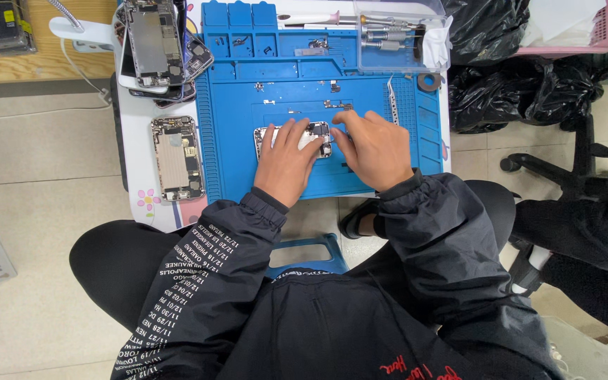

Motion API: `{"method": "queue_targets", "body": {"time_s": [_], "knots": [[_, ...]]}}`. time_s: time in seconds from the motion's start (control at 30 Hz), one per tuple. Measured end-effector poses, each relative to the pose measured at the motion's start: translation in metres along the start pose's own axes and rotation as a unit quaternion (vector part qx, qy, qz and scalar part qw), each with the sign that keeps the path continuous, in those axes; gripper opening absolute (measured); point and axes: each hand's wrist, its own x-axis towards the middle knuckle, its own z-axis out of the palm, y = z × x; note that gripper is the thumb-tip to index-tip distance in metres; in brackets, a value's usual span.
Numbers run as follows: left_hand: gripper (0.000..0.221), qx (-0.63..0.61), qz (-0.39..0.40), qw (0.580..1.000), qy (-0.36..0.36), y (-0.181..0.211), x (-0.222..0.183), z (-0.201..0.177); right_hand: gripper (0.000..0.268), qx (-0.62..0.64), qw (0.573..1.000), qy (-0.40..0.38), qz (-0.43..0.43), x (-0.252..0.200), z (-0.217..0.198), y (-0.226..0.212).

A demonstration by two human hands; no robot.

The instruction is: The person uses a screwdriver and tweezers to remove screws and small components from a disassembled smartphone placed on a blue work mat. They repeatedly unscrew, lift, and place parts on the mat while working on the phone's internal assembly.

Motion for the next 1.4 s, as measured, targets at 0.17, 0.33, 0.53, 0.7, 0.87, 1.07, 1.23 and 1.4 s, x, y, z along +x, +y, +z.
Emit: {"method": "queue_targets", "body": {"time_s": [0.17,0.33,0.53,0.7,0.87,1.07,1.23,1.4], "knots": [[0.03,-0.013,-0.004,1.0,0.008,0.002,0.0,0.0,0.01,0.032,0.999,0.025,-0.007,-0.001,0.004,-0.001],[0.029,-0.022,-0.016,1.0,0.012,0.001,-0.001,0.0,0.006,0.01,1.0,0.007,-0.001,-0.001,0.007,0.006],[0.028,-0.01,-0.01,1.0,0.013,0.002,-0.001,-0.002,0.014,0.026,0.999,-0.028,-0.013,0.008,0.0,0.01],[0.029,-0.011,-0.003,1.0,0.018,0.0,-0.003,0.001,0.015,-0.005,0.996,-0.036,-0.076,0.008,0.003,0.016],[0.029,-0.019,-0.004,1.0,0.013,0.0,-0.001,-0.002,0.011,0.023,0.994,-0.067,-0.078,0.012,-0.001,0.02],[0.028,-0.005,-0.002,1.0,0.019,0.0,0.0,-0.002,0.015,0.025,0.997,-0.057,-0.054,0.008,0.012,0.023],[0.028,-0.011,-0.001,1.0,0.025,0.0,0.0,0.0,0.009,0.02,0.998,-0.054,-0.033,0.005,0.013,0.024],[0.026,0.004,0.002,0.999,0.033,-0.001,-0.001,-0.002,0.017,0.029,0.999,-0.011,-0.043,0.005,0.015,0.018]]}}
